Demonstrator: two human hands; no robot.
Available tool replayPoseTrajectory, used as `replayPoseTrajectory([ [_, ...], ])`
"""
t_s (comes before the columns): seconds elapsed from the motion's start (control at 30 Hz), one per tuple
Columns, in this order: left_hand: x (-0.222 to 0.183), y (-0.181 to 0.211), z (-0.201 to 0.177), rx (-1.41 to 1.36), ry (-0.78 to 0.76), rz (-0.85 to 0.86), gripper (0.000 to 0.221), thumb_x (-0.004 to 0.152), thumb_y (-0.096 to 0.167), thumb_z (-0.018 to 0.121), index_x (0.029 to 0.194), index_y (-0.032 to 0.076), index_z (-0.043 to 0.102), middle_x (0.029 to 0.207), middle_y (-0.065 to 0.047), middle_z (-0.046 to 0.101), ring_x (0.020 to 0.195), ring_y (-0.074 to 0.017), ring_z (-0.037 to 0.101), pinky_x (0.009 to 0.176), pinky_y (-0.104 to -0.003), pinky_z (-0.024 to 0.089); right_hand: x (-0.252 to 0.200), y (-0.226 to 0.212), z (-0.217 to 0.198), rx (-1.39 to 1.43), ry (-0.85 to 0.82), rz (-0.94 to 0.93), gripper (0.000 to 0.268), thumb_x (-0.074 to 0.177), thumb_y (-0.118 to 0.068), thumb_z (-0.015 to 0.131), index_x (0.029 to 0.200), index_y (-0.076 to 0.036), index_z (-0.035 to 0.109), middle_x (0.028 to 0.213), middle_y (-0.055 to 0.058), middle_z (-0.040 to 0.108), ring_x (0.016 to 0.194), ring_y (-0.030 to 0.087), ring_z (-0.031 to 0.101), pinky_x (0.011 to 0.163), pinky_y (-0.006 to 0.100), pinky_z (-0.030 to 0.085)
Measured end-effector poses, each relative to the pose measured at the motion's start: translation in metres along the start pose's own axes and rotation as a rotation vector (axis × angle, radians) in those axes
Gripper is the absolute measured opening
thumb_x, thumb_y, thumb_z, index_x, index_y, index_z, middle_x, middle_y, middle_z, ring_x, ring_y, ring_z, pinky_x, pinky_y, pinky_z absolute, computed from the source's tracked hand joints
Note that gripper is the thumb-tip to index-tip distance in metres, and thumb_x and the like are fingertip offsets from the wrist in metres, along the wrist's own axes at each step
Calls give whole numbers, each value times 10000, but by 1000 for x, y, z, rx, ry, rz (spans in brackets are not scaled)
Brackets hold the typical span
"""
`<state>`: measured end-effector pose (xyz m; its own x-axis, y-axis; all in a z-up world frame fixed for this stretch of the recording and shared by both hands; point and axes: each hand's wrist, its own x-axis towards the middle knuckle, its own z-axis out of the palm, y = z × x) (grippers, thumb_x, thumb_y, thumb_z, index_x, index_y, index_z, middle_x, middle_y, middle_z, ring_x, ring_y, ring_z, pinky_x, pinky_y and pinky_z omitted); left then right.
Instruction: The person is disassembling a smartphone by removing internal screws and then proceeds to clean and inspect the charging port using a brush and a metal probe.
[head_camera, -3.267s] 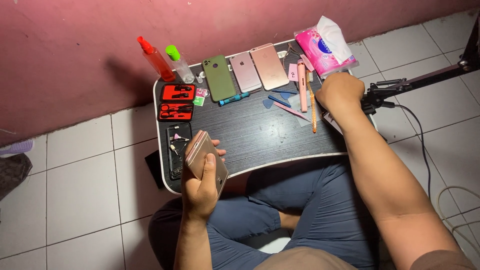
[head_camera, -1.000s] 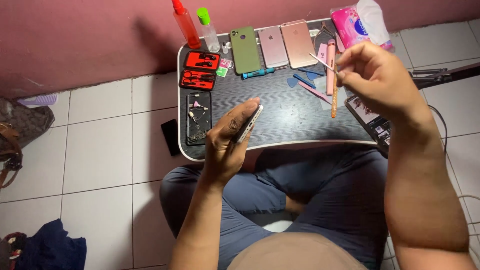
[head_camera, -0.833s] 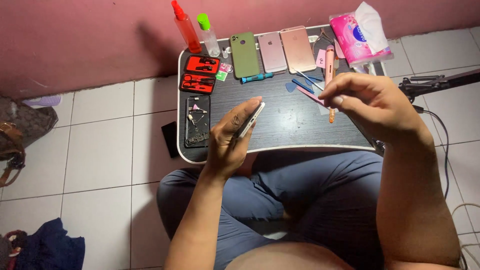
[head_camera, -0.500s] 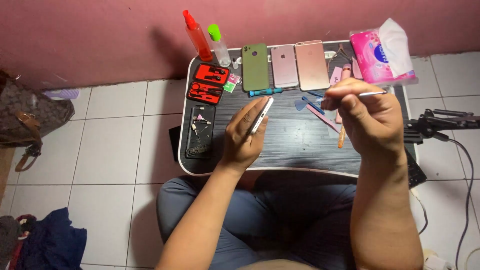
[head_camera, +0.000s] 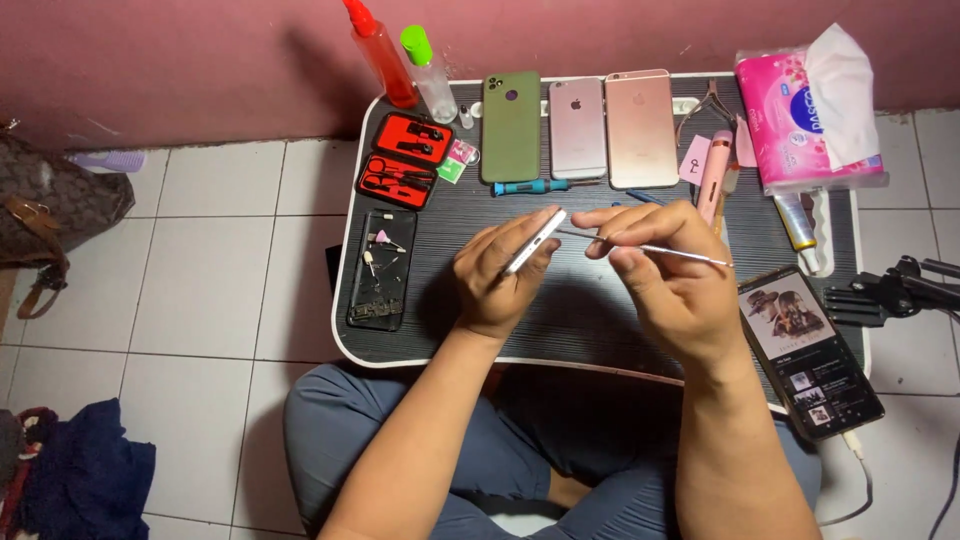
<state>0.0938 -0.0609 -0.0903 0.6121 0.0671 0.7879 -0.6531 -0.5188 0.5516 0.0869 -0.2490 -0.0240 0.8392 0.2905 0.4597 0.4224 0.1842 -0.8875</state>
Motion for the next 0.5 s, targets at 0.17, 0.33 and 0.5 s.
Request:
replayPoseTrajectory([
  [0.17, 4, 1, 3, -10, 4, 23, 354, 893, 174, 807, 1202, 139, 637, 1143, -19, 763, 1000, -196, 791, 892, -308, 642, 1, -3, 4, -71, -22, 38, 87, 1030, 32, 515, 1101, -18, 515, 1231, 174, 657, 1178, 277, 665, 1066, 388, 558],
  [0.33, 9, 6, 0, -84, -11, -7, 326, 846, 120, 829, 1124, 109, 659, 1081, -66, 771, 961, -223, 789, 860, -312, 646, -3, -10, -2, -46, -53, -13, 119, 1034, 61, 447, 1097, -39, 467, 1084, 120, 645, 1253, 331, 678, 1184, 476, 527],
  [0.5, 11, 8, -1, -82, -83, -19, 333, 816, 91, 837, 1113, 118, 689, 1086, -57, 775, 952, -218, 795, 869, -312, 644, -2, -20, -3, -220, -53, -8, 49, 1006, 32, 506, 1009, -15, 520, 943, 133, 712, 1263, 357, 704, 1042, 401, 578],
])
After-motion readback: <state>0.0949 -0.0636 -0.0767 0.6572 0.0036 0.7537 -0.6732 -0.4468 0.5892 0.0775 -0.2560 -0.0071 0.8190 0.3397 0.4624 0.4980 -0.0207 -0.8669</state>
